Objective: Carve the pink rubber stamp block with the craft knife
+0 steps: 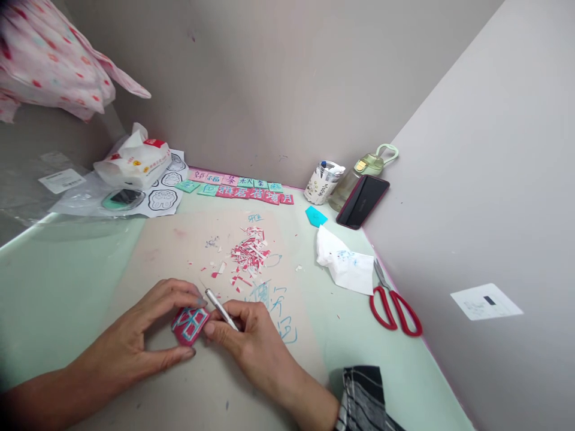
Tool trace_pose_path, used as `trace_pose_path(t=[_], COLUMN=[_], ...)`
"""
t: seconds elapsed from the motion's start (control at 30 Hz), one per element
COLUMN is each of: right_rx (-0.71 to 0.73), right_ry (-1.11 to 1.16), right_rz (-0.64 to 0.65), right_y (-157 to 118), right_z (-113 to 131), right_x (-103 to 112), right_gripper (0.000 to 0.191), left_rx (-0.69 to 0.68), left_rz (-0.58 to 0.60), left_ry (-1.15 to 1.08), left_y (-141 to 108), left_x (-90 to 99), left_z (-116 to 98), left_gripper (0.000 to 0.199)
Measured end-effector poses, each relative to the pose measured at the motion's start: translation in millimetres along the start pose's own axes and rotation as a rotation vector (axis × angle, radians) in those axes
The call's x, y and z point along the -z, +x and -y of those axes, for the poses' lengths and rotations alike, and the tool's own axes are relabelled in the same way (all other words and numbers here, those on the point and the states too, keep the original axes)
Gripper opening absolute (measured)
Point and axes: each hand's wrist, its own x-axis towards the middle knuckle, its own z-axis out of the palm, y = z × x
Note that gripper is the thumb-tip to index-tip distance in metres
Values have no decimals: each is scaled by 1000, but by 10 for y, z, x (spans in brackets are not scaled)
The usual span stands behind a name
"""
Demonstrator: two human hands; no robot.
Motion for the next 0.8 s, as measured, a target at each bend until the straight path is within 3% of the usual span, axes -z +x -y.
trace_pose_path(t=[0.17,0.27,0.33,0.53,0.8], right_rx=[142,216,259,390,326], right_ry=[-297,-499,-629,-946,-996], right_rz=[-135,-205,-202,-154,-87], right_y=[-26,-41,-49,-69,-101], right_z=[-22,-65,-104,-175,-138], right_x=[55,93,108,96,79], right_gripper=[47,32,22,28,30], left_rx=[-132,-84,-60,-79,25], left_rz=[-14,-94,-151,-211,-144], left_ry=[237,356,416,514,421], left_y=[-9,-14,-4,46,49], left_x=[31,24,21,39,50], left_z=[66,146,190,219,199], left_gripper=[53,64,62,55,50])
